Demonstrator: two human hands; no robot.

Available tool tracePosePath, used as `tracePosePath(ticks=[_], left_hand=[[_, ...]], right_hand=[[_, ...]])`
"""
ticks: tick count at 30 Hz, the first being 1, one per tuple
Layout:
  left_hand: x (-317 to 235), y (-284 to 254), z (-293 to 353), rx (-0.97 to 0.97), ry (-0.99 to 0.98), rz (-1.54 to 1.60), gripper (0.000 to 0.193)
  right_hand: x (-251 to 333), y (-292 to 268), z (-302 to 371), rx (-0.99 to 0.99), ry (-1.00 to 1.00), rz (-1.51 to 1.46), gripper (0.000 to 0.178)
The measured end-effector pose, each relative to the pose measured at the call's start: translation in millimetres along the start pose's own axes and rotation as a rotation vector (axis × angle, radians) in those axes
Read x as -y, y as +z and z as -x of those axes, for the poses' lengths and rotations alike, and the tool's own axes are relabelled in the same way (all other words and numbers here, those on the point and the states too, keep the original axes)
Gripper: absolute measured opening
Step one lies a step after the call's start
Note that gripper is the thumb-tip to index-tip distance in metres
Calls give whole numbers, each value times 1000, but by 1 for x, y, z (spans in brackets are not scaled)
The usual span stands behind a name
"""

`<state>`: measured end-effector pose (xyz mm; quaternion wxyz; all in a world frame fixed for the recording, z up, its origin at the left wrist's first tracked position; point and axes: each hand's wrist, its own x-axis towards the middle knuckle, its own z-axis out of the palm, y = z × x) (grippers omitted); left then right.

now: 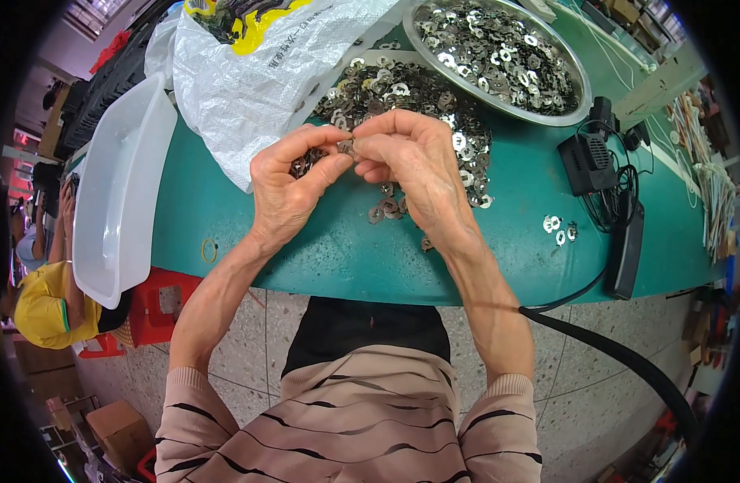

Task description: The person assembles small hardware components by fitting metal brackets and washers together by hand.

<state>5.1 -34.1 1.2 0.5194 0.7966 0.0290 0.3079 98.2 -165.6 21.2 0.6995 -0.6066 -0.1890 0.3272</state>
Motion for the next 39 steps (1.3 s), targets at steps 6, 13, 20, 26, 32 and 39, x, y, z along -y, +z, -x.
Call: tracePosePath(ticks=[6,13,20,26,32,39], left_hand=[[2,1,0,-31,-46,24,19],[10,1,2,-80,-41,27,19],[8,-1,1,-39,-27,-6,23],[8,-2,-1,-38,19,-28,20],[6,-3,0,-64,20,-35,18],[6,-3,1,-81,-164,147,13]], right_hand=[[-1,1,-3,18,-41,16,21],[-2,13,3,-90,-171,139,16],[-7,18,3,-101,-275,202,12],[-8,19,1,-97,-295,191,14],[-4,17,1,-90,-170,113,14],[-5,18,4,-103,-187,136,12]])
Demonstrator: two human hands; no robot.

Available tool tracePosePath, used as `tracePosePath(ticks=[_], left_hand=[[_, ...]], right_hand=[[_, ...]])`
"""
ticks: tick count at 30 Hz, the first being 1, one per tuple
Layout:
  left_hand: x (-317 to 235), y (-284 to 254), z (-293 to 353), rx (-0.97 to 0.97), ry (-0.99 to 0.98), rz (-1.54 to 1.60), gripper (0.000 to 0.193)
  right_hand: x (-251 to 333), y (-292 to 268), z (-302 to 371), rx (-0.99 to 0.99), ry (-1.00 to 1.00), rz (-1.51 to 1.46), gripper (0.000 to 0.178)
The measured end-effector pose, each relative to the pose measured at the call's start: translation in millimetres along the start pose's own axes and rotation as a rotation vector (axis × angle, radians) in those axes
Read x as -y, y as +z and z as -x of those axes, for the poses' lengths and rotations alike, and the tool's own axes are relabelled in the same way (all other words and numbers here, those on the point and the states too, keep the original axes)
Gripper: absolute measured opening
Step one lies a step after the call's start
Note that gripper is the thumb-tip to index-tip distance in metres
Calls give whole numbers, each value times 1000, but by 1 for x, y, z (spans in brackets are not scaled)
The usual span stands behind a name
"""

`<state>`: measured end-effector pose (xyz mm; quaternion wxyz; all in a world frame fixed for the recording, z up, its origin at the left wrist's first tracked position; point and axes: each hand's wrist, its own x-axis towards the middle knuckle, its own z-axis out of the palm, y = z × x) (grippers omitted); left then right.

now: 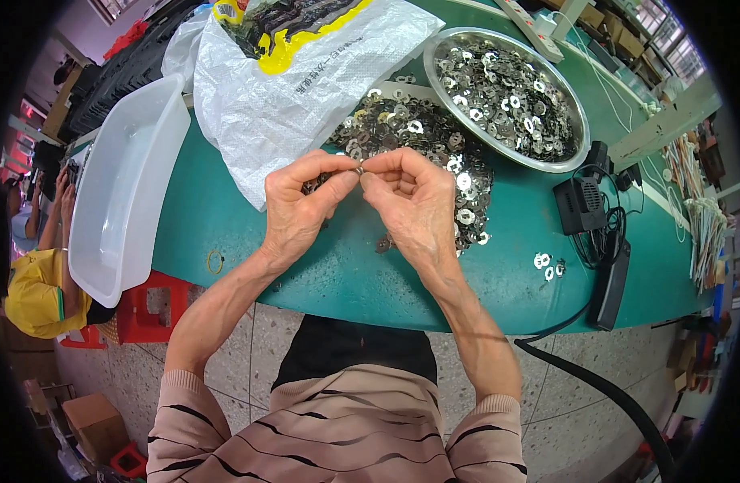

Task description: The person assembles small hardware components by fitting metal brackets and washers together by hand.

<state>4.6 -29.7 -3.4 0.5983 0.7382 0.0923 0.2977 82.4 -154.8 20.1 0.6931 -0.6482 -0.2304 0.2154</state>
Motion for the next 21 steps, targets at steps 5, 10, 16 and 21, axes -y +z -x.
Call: tracePosePath(ticks=[5,10,16,21], left_hand=[[-8,-4,-2,57,-336,201,10],[-5,-2,-3,51,-161,71,11],[-3,-2,-2,47,-47,15,11],[-4,-2,-1,43,-171,113,8]], right_hand=[[0,-1,-1,-3,26,-2,13],[-1,-4,-3,26,70,-5,14],[-1,-4,-1,27,81,9,16],[-5,-6,-2,73,59,7,15]])
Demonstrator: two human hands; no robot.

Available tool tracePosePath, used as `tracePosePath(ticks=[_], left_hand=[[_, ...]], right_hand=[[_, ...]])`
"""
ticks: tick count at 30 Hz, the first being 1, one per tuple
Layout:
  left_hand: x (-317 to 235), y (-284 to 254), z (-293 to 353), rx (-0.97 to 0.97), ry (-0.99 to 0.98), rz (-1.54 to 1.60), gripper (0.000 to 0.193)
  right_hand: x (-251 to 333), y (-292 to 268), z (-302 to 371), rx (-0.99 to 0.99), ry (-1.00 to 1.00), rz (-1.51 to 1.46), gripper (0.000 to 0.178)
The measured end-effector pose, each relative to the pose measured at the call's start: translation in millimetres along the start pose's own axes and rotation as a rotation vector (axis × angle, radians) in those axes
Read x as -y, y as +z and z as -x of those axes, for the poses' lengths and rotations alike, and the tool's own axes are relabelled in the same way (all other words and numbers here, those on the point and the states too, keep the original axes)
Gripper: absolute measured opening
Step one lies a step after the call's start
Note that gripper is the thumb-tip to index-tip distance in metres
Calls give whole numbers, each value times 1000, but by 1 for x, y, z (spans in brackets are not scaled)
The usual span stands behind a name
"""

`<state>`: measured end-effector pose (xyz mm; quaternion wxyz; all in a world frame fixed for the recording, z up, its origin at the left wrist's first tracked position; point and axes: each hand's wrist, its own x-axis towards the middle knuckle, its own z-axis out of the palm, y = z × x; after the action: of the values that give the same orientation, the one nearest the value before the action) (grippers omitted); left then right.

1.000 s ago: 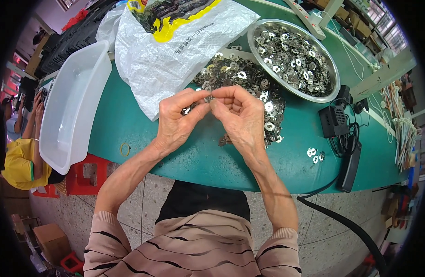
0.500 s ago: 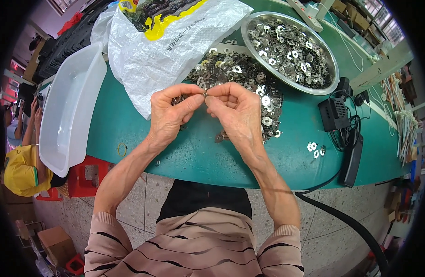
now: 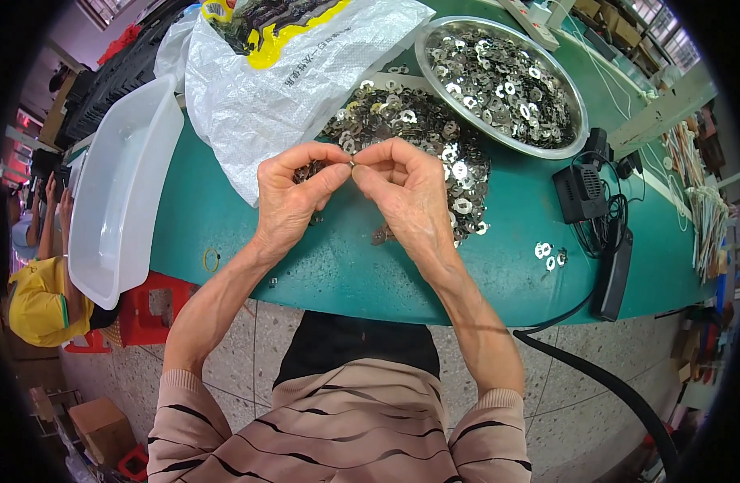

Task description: The person assembles small hardware components by fitting metal brackets and washers together by hand.

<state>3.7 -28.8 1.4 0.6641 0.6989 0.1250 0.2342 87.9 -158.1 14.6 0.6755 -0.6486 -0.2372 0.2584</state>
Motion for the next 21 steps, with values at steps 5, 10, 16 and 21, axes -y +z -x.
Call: tracePosePath(ticks=[5,10,16,21], left_hand=[[0,2,-1,-21,3,42,7],[3,-1,-5,-3,-19,64,7],[-6,0,-6,-23,-30,18,5],[4,4,3,-50,-53,163,9]], right_hand=[[2,2,-1,14,35,-47,15],[0,3,-5,3,16,-67,14],[8,4,-2,-12,-2,-39,14],[-4,5,5,-48,-32,43,11]])
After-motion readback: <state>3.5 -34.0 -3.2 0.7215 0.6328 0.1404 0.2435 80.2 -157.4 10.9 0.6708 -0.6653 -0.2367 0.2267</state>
